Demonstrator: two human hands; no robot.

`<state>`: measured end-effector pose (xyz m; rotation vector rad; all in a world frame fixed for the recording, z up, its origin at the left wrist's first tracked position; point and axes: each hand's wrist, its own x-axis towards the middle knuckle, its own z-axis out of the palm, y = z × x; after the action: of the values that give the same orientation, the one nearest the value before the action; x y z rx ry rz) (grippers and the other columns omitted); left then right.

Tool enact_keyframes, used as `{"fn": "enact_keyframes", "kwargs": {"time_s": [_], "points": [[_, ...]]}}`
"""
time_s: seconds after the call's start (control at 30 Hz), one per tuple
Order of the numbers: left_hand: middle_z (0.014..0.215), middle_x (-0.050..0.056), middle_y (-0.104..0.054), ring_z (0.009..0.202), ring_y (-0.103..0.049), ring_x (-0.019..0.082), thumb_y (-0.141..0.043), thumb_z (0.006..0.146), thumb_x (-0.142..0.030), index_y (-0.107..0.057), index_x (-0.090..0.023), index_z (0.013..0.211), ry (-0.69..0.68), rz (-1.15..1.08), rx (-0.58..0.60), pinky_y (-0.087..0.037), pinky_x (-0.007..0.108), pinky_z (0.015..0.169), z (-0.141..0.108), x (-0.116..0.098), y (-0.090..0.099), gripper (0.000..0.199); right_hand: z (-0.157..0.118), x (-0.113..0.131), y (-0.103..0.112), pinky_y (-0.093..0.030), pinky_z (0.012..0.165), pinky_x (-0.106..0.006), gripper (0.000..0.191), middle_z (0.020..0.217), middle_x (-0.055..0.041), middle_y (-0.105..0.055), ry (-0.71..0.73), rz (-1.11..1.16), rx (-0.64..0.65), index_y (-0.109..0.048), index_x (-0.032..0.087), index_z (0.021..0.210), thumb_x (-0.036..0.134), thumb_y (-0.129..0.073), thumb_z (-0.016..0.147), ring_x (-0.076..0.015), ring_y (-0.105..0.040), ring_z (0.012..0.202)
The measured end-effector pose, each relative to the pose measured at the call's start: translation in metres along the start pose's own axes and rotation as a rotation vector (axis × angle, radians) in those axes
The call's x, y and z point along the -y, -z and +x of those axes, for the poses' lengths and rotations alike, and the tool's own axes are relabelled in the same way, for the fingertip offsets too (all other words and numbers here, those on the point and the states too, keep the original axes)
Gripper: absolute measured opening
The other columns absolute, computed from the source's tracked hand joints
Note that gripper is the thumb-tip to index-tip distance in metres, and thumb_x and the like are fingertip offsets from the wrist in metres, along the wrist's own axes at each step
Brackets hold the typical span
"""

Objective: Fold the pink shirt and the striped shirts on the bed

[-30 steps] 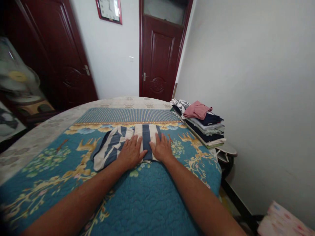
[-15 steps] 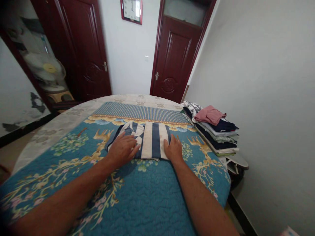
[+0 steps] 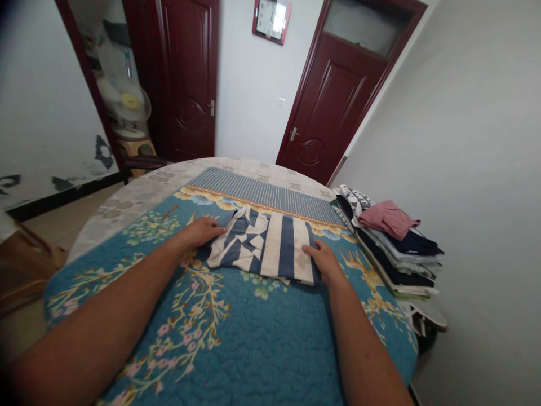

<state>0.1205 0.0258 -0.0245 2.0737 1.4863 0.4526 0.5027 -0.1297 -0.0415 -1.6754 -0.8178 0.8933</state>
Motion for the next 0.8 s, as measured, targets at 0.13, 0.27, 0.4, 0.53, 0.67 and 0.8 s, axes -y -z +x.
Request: {"fn": "enact_keyframes", "kwargs": {"time_s": [0.13,0.27,0.4,0.53,0.67,0.8], "points": [[0.100,0.015,-0.081,0.090,-0.074,0.028,-0.066,0.086,-0.025,-0.079,-0.014,0.093,-0.007,0.025,-0.086,-0.049,0.031,0.073,0.003,0.001,-0.012,0.018,-0.009,0.018,-0.007,-0.064,0.067,-0.035,0.046,0.092,-0.0048,-0.081,-0.060,0.143,0.046,-0.066,0.021,0.116,0.022,-0.083,0.074,-0.0228,-0.076,0.073],[0.108,0.015,-0.081,0.099,-0.074,0.030,-0.066,0.084,-0.022,-0.078,-0.015,0.103,-0.022,0.001,-0.119,-0.051,0.032,0.078,0.003,0.005,-0.020,0.023,-0.016,0.052,-0.022,-0.063,0.065,-0.034,0.051,0.093,-0.0052,-0.081,0.024,0.118,0.034,-0.067,0.021,0.119,0.022,-0.082,0.071,-0.0223,-0.075,0.072],[0.106,0.013,-0.081,0.099,-0.074,0.028,-0.071,0.085,-0.028,-0.079,-0.017,0.102,-0.038,-0.045,-0.122,-0.051,0.030,0.078,0.001,0.006,-0.020,0.022,-0.022,0.091,-0.047,-0.061,0.070,-0.033,0.057,0.100,-0.0069,-0.080,0.175,-0.065,-0.040,-0.067,0.019,0.125,0.027,-0.082,0.070,-0.0229,-0.076,0.080],[0.100,0.010,-0.081,0.092,-0.074,0.027,-0.074,0.083,-0.033,-0.080,-0.018,0.098,-0.041,-0.099,-0.117,-0.051,0.029,0.074,-0.003,0.003,-0.017,0.021,-0.030,0.124,-0.084,-0.058,0.072,-0.034,0.063,0.096,-0.0076,-0.077,0.323,-0.420,-0.087,-0.066,0.016,0.135,0.035,-0.078,0.075,-0.0250,-0.074,0.082],[0.094,0.010,-0.080,0.089,-0.073,0.026,-0.076,0.082,-0.032,-0.079,-0.018,0.094,-0.023,-0.138,-0.100,-0.049,0.028,0.070,-0.005,0.001,-0.014,0.018,-0.040,0.140,-0.136,-0.057,0.084,-0.038,0.064,0.099,-0.0113,-0.077,0.480,-0.699,-0.066,-0.063,0.013,0.141,0.034,-0.072,0.081,-0.0291,-0.074,0.091],[0.090,0.010,-0.079,0.083,-0.073,0.025,-0.078,0.082,-0.034,-0.078,-0.017,0.092,0.010,-0.186,-0.073,-0.048,0.026,0.063,-0.006,0.002,-0.012,0.019,-0.044,0.129,-0.199,-0.055,0.096,-0.042,0.060,0.113,-0.0164,-0.077,0.572,-0.744,-0.045,-0.063,0.013,0.140,0.029,-0.069,0.082,-0.0327,-0.073,0.106]]}}
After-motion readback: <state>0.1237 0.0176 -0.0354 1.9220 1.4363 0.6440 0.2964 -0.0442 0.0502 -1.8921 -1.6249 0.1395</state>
